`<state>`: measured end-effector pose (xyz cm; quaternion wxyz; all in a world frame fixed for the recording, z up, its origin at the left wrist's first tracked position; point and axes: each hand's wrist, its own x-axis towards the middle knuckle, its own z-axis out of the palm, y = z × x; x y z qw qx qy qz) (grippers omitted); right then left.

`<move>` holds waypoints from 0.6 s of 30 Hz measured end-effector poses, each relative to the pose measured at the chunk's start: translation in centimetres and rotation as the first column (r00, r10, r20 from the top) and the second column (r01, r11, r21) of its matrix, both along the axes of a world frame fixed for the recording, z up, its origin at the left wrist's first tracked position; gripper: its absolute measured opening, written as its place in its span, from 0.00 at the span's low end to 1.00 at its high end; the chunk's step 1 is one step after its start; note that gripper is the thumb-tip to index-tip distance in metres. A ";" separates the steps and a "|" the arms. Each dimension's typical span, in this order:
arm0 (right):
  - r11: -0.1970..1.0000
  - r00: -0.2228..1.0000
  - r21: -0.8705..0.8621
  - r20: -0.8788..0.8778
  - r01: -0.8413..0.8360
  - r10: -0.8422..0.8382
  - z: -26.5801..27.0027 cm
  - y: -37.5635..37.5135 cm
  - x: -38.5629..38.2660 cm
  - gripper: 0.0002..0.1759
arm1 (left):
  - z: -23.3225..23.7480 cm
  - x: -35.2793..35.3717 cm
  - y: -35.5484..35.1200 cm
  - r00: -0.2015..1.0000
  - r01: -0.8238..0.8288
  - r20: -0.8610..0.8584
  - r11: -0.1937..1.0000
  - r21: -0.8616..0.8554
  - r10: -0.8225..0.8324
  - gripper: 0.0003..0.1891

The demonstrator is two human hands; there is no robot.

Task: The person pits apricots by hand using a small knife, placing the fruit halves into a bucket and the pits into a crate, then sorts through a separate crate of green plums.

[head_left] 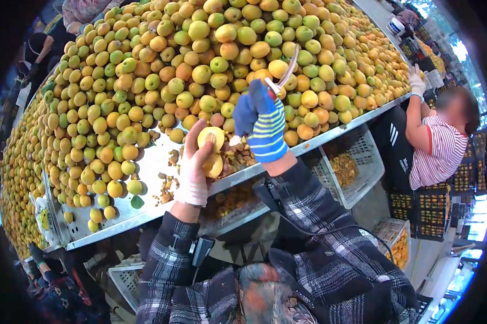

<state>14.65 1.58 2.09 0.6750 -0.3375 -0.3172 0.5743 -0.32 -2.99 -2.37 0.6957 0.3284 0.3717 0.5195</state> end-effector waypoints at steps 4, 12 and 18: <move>0.997 0.983 0.058 -0.173 -0.047 0.056 1.0 -0.2 0.2 0.27 | 2.1 0.8 -0.7 0.982 0.187 -0.012 0.982 0.030 -0.187 0.25; 0.967 0.983 0.187 0.019 0.174 -0.181 1.2 -1.0 -0.5 0.11 | 1.4 2.2 -1.1 0.988 0.153 -0.009 0.988 -0.018 -0.153 0.22; 0.968 0.980 0.165 0.037 0.189 -0.198 -0.2 -0.9 0.0 0.12 | 1.0 3.2 -1.4 0.997 0.040 -0.071 0.994 0.106 -0.033 0.20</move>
